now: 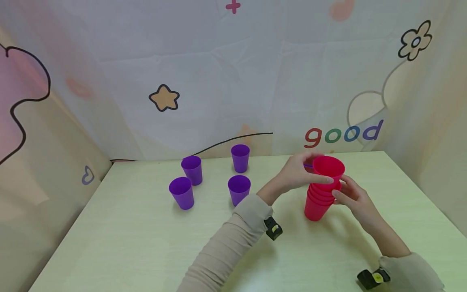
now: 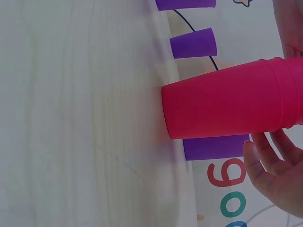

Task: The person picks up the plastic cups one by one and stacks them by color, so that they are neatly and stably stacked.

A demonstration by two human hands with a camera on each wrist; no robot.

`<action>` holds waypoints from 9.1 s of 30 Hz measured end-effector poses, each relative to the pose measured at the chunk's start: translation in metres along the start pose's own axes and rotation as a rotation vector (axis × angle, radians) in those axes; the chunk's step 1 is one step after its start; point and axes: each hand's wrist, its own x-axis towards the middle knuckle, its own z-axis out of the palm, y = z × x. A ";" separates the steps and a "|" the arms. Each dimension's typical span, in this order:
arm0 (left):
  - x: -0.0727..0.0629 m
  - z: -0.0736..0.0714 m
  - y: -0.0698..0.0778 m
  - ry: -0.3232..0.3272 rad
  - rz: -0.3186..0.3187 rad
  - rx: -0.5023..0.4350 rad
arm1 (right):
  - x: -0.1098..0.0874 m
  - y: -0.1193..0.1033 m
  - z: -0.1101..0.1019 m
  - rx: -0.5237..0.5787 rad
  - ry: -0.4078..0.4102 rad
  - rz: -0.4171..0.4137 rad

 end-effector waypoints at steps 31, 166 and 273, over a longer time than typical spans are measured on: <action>-0.002 0.005 -0.017 -0.027 -0.115 0.168 | 0.000 0.000 0.000 -0.062 0.009 0.023; -0.217 -0.218 -0.094 0.539 -0.322 0.396 | 0.005 -0.099 0.019 0.104 0.110 -0.242; -0.220 -0.235 -0.097 0.415 -0.275 0.401 | 0.109 -0.048 0.196 -0.187 -0.094 -0.002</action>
